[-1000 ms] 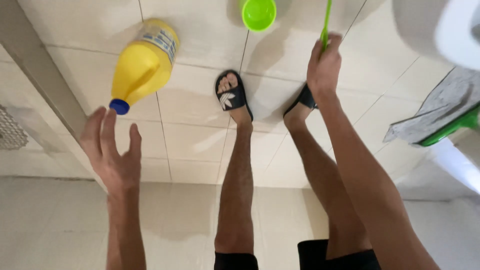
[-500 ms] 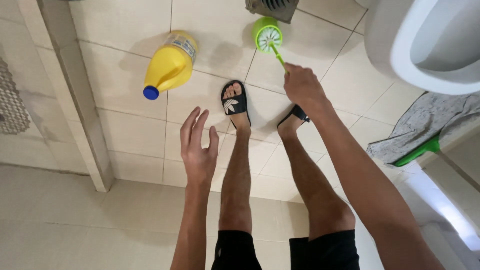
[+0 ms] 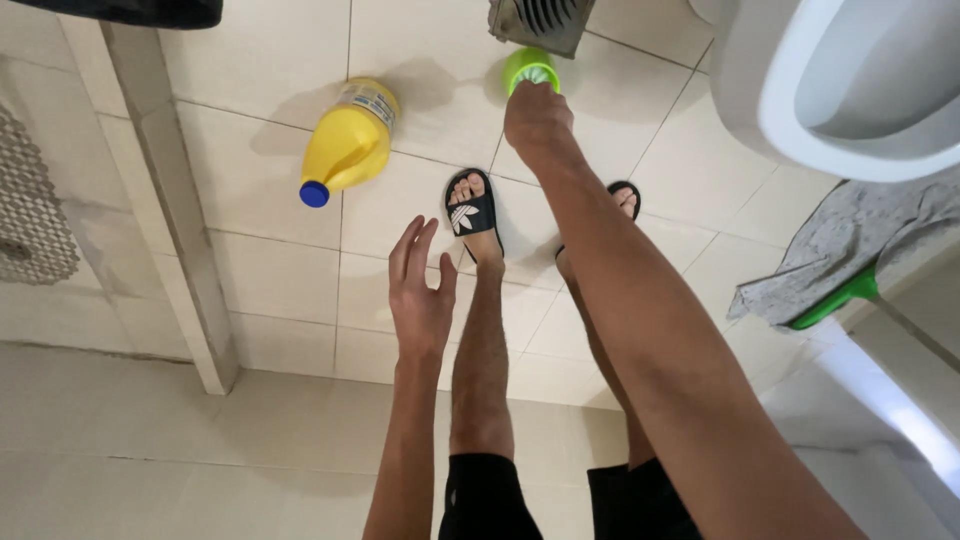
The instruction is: Cleaning a toilet bowl and the surrounding area using a sponge, brush, and cleaning solution.
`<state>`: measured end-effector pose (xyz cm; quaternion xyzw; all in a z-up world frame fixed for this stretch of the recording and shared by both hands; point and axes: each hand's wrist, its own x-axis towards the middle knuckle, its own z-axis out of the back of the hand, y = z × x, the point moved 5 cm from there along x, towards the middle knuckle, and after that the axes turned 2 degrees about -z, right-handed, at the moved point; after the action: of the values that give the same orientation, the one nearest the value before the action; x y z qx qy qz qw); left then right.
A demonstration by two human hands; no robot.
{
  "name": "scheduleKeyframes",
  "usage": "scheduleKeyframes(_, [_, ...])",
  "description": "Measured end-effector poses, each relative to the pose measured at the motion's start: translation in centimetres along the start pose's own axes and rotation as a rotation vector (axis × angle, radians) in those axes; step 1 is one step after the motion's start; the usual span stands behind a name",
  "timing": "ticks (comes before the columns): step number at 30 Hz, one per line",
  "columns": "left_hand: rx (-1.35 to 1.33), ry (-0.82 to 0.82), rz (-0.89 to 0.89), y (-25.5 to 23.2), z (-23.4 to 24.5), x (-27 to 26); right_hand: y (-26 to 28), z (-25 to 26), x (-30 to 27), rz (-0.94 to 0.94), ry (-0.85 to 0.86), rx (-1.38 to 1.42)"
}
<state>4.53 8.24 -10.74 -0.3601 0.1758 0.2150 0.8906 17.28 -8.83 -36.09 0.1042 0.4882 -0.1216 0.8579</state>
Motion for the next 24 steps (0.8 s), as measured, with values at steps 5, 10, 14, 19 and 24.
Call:
scheduleKeyframes(5, [-0.067,-0.059,-0.053,1.3,-3.2,2.1,-4.8,-1.1,1.2,0.064,0.084,0.018])
scheduleKeyframes(10, [-0.134,0.035,-0.07,7.8,-16.5,10.6,-3.6,2.4,-5.4,0.243,0.203,-0.066])
scheduleKeyframes(14, [0.061,0.191,-0.361,11.2,-26.3,17.9,-3.6,8.1,-9.5,-0.156,0.395,0.218])
scheduleKeyframes(19, [0.112,0.189,-0.687,11.8,-32.8,21.1,-6.2,9.7,-10.3,0.09,0.212,0.094])
scheduleKeyframes(24, [0.057,0.124,-0.717,10.9,-34.0,21.7,-8.0,10.4,-11.2,0.175,-0.021,0.112])
